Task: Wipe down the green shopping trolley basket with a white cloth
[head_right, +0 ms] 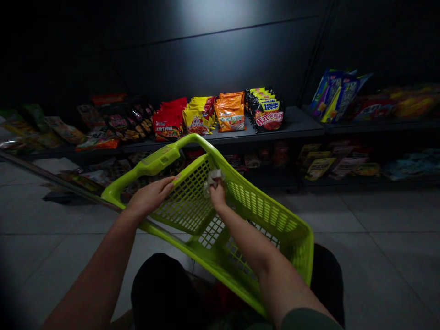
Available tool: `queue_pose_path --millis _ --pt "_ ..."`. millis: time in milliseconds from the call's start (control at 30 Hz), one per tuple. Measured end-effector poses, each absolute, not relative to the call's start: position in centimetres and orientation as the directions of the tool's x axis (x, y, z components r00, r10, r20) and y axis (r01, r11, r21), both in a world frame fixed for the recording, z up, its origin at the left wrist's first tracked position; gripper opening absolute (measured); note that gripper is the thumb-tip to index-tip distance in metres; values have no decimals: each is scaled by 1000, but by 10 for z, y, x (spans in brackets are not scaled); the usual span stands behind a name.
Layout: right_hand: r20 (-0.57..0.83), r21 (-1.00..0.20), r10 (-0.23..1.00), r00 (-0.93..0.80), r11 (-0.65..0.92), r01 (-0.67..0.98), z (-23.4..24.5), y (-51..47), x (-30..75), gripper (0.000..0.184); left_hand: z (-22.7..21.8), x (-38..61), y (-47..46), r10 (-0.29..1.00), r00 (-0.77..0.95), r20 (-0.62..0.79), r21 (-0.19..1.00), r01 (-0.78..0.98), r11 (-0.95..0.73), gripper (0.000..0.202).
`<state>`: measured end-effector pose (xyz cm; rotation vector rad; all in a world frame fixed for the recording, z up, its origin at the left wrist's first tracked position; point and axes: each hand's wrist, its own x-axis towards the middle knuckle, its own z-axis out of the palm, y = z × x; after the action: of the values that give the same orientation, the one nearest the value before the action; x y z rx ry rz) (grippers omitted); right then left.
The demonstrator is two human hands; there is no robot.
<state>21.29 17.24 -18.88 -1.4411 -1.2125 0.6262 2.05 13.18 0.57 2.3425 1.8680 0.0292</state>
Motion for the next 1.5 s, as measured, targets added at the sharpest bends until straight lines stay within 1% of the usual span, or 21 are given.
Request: queue_pose_path --millis 33,100,200,267,367,433,500,600,633,700,767,800,867,933,1000,1100,1167,1233,1300,1400,1500 --pt "205 -945 904 375 82 318 -193 168 207 37 6 21 132 971 225 -76 123 969 -215 51" --pt "203 -943 933 298 105 315 -207 145 181 37 8 23 131 971 227 -76 116 969 -218 51" --pt "289 -917 953 -86 302 260 -226 104 143 38 8 24 129 972 221 -73 103 971 -213 51" --pt "305 -922 930 -204 342 182 -228 97 142 35 7 24 127 974 215 -68 100 973 -208 51" --pt "167 -982 981 102 155 112 -218 127 180 30 7 24 125 975 211 -72 92 975 -204 52" --pt "70 -996 945 320 47 79 -209 153 205 33 7 24 125 976 204 -79 82 977 -198 52" --pt "29 -998 917 398 2 68 -208 161 210 38 8 25 126 976 203 -84 74 978 -197 52" --pt "-6 -999 938 347 -23 46 -222 129 173 38 8 26 127 975 207 -85 67 977 -201 50" --pt "-2 -999 961 277 -12 32 -228 112 156 37 8 26 128 975 207 -84 65 977 -202 50" --pt "27 -1000 1000 -11 27 -15 -236 86 132 36 8 25 128 975 206 -80 63 977 -202 50" --pt "20 -999 992 -125 15 -41 -230 83 130 33 7 25 127 976 206 -76 58 978 -202 50" --pt "0 -999 997 -73 -4 -53 -222 92 138 30 7 25 126 975 207 -76 55 978 -203 50" --pt "-46 -993 984 170 -28 -111 -197 121 162 29 7 25 126 975 206 -79 49 978 -203 50" --pt "-106 -982 886 451 -22 -188 -171 149 180 35 7 25 126 975 208 -80 47 978 -204 50" --pt "-101 -972 872 479 17 -236 -153 156 177 41 7 25 127 975 207 -79 50 978 -204 50" --pt "-14 -974 983 183 28 -225 -152 123 139 39 7 25 129 976 204 -79 59 978 -199 49" --pt "54 -983 995 -79 39 -181 -157 97 116 32 6 25 130 975 208 -79 62 977 -203 49" --pt "78 -984 984 -157 51 -169 -155 88 112 25 4 24 129 974 213 -80 52 976 -209 49" --pt "64 -973 998 -10 60 -222 -141 102 126 28 2 23 128 974 213 -83 24 977 -212 50" --pt "26 -939 942 336 138 -314 -118 138 153 42 0 24 125 968 231 -96 -21 972 -234 53" --pt "51 -951 931 360 155 -266 -122 141 151 44 -1 25 123 952 274 -134 -64 957 -284 54"
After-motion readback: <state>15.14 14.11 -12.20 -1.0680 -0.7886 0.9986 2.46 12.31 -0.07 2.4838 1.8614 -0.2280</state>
